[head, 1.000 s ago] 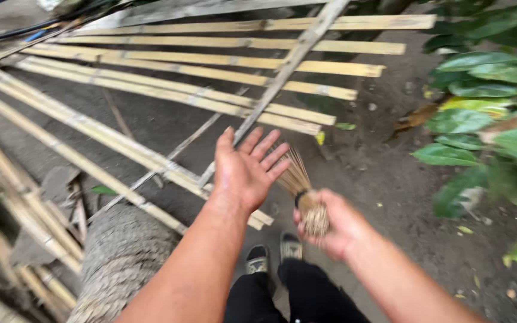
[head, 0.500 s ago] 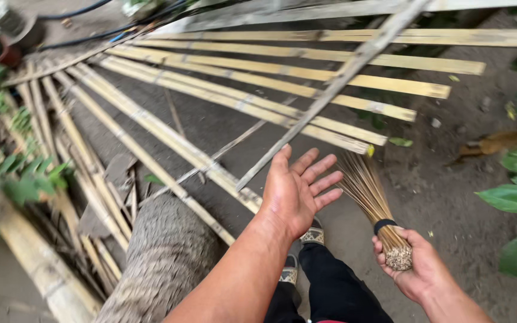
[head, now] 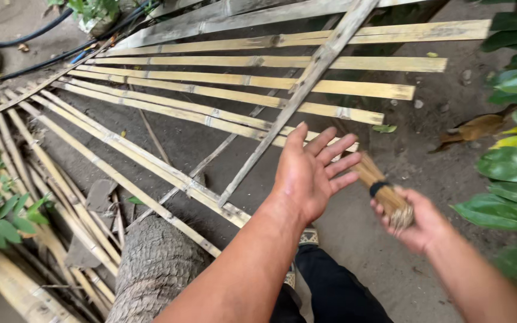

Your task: The person sweeps dried leaves and debris across a dirt ground using a handheld bundle of sticks, moving the leaves into a pile.

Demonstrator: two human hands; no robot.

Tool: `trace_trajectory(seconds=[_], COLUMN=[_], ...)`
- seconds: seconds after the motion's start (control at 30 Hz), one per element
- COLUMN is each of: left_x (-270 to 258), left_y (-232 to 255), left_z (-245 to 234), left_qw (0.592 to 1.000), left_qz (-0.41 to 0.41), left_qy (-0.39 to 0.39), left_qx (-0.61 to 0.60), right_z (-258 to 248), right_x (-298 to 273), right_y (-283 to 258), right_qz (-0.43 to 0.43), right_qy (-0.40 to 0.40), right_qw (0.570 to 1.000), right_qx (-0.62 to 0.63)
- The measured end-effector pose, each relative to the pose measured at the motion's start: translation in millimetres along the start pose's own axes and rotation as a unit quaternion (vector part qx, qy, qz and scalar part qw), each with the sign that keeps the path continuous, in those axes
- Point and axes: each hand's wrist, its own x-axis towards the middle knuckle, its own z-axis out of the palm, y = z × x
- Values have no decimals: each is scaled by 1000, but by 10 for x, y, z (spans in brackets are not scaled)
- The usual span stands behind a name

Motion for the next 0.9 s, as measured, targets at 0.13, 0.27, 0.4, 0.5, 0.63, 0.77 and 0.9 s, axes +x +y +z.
trace_trajectory(seconds=[0.13,0.27,0.4,0.5,0.63,0.77,0.9], left_x=[174,286,364,440,468,437,488], left_y=[78,86,145,153,214,330,328], left_z=[17,9,33,100,89,37,46], left_qw=[1000,1000,1000,1000,999,1000,999], left_qz=[13,9,20,19,30,19,22], left_qy=[-9,5,-2,5,-4,20,32], left_qx=[0,-6,-8,-20,-11,-2,0], right_z=[155,150,-294,-334,150,471,44], right_x=[742,904,354,349,1186,1508,1311], right_y=[-590,-589,-174,-375,-950,-1174,-822], right_qz=[60,74,0,0,23,40,81], right_qy=[-40,44,-13,-15,-51,-70,-17], right_qw=[995,993,1000,1000,998,995,995], right_qx=[-65,-84,-4,2,-31,-53,-54])
